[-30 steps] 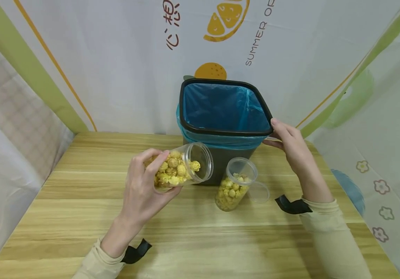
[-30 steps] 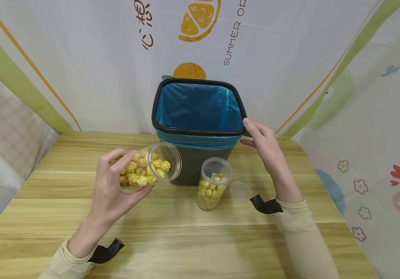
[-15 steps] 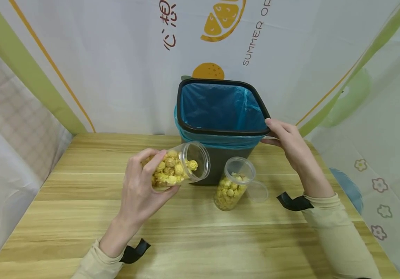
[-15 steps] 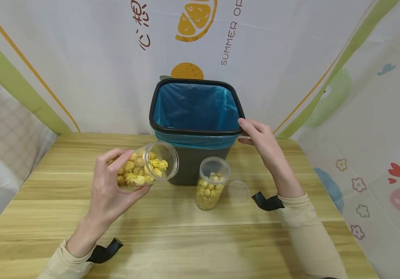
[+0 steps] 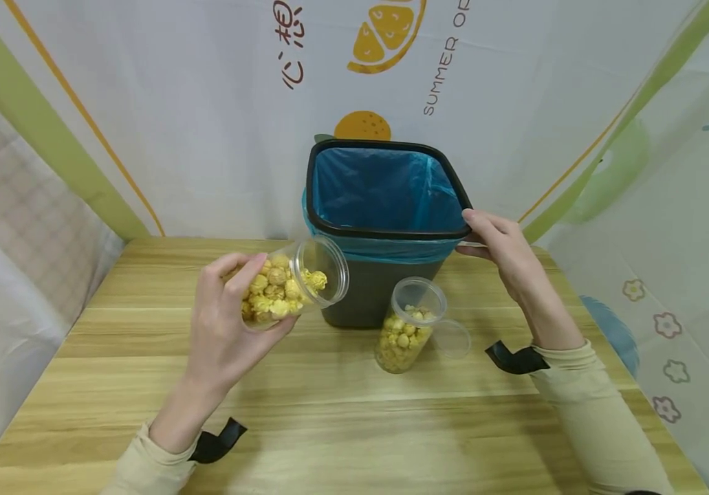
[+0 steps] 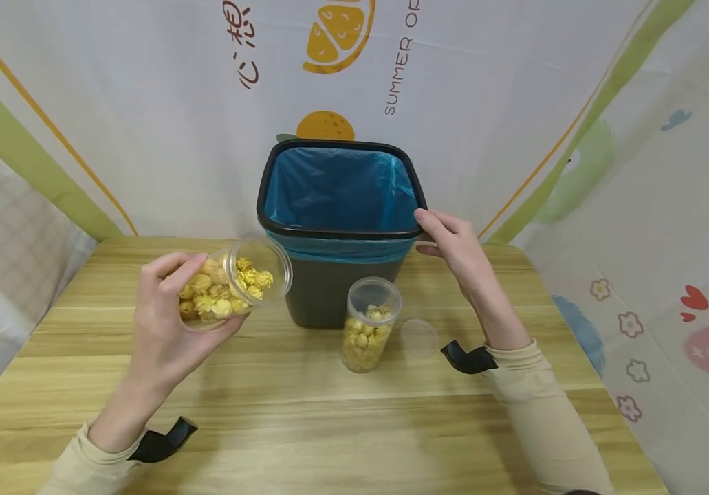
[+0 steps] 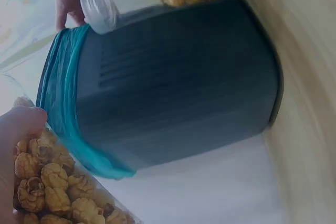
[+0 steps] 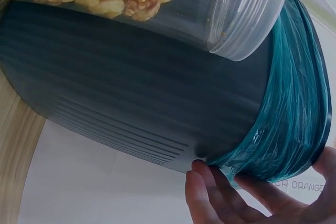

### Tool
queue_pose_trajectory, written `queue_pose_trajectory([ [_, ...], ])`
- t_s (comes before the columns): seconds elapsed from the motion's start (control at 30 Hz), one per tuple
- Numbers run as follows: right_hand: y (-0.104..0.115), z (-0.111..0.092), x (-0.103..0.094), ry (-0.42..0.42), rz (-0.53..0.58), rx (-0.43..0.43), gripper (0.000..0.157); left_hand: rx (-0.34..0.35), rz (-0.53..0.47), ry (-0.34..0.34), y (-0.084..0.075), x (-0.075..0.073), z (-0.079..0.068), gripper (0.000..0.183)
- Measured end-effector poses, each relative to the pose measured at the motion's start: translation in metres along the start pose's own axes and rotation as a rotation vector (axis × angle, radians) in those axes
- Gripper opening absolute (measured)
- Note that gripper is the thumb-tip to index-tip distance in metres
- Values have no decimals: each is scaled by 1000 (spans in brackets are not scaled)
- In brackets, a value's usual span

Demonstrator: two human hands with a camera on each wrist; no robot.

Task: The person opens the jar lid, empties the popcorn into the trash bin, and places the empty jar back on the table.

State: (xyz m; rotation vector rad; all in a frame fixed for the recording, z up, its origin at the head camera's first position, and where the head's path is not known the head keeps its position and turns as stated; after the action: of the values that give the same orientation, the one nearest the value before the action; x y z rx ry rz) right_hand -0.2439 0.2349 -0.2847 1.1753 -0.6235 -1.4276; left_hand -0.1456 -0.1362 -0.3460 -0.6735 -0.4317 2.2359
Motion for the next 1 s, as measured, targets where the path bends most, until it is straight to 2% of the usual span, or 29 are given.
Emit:
queue_pose_trajectory([
  [0.3,2,-3,-2,18,-33,25,57,-10,34,-25,3,-14,24,66],
  [0.47,1,-2,-2,25,-33,25,59,10,63,-35,3,-15,36,66],
  [0.7,0,-1,0,15,-58,17,61,26,145,10,2,-16,57,77],
  [1.0,1,-1,-2,25,-57,21,63,100,250,69,-3,-16,97,84],
])
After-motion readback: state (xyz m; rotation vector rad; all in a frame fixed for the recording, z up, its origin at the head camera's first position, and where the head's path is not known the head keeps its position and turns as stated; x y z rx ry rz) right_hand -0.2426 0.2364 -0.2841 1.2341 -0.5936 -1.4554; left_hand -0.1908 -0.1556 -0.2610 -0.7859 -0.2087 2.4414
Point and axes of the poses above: each hand's wrist, its own z-axis towards the middle knuckle, its own x-axis out of the palm, y = z × x, the point moved 2 cm from there along z, towards the middle knuckle, and after that the axes turned 15 degrees about -x, right-handed, at the moved point
